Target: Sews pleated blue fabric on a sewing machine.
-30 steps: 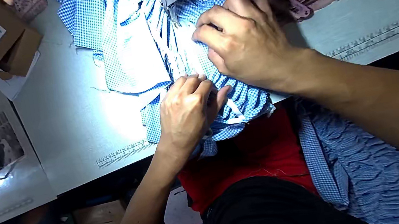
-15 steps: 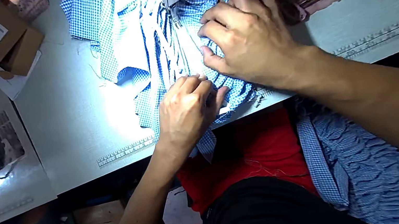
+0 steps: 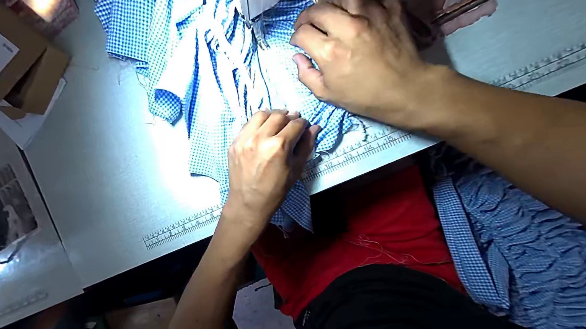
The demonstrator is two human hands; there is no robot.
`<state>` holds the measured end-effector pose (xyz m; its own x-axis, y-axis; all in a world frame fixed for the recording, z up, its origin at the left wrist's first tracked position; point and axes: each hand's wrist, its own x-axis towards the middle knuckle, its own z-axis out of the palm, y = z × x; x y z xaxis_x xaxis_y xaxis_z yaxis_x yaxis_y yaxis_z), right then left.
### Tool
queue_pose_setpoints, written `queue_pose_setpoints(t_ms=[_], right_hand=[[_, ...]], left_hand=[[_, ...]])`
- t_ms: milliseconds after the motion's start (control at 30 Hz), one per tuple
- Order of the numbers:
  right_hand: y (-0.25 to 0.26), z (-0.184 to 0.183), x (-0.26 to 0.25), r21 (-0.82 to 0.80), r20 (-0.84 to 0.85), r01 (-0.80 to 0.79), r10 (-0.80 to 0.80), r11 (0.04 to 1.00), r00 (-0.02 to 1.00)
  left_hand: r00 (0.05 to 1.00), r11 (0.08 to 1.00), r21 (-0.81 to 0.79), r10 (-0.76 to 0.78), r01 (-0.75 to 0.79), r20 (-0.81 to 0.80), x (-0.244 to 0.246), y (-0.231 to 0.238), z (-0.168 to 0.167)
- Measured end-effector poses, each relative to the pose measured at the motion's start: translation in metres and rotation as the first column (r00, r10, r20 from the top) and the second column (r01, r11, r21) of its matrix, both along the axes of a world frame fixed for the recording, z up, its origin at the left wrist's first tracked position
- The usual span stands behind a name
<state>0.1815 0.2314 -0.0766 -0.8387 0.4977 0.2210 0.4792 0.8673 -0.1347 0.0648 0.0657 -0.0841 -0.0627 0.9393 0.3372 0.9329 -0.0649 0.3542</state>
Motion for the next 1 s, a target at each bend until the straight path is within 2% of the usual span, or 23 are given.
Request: queue_pose_setpoints(t_ms=[267,333,400,500,567,633,700,800,867,1000], right_hand=[[0.014,0.001,-0.021,0.095,-0.052,0.115,-0.11,0.989,0.993],[-0.005,0.006,-0.014,0.068,-0.111,0.073,-0.065,0.995,0.992],[-0.025,0.0,-0.001,-0.012,-0.188,-0.022,0.019,1.0,0.982],[-0.031,-0.013,0.011,-0.166,-0.207,-0.07,0.035,0.984,0.978],[-0.027,-0.012,0.012,-0.224,-0.228,-0.075,0.022,0.972,0.973],[-0.026,-0.011,0.012,-0.227,-0.245,-0.089,0.032,0.97,0.969],[-0.023,-0.012,0.014,-0.206,-0.236,-0.093,0.042,0.974,0.971],[-0.013,-0.012,0.02,-0.146,-0.172,-0.092,0.066,0.985,0.983],[-0.009,-0.012,0.02,-0.109,-0.144,-0.1,0.083,0.989,0.986],[-0.005,-0.012,0.012,-0.071,-0.117,-0.099,0.09,0.993,0.989]], left_hand=[[0.996,0.995,0.056,-0.085,0.084,0.001,-0.025,0.014,-0.012],[0.99,0.988,0.067,-0.138,0.137,0.021,-0.032,0.013,-0.014],[0.965,0.964,0.064,-0.262,0.259,0.033,-0.05,0.014,-0.014],[0.897,0.897,-0.038,-0.442,0.441,-0.015,-0.083,0.025,-0.006],[0.906,0.909,-0.096,-0.413,0.405,-0.088,-0.075,0.031,0.005],[0.94,0.947,-0.066,-0.322,0.316,-0.117,-0.051,0.03,0.009],[0.965,0.965,0.002,-0.263,0.263,-0.001,-0.03,0.018,0.001],[0.955,0.967,0.092,-0.25,0.238,0.161,-0.001,-0.019,-0.011],[0.955,0.969,0.128,-0.235,0.214,0.18,0.006,-0.029,-0.014],[0.964,0.979,0.071,-0.201,0.191,0.176,-0.002,-0.016,-0.013]])
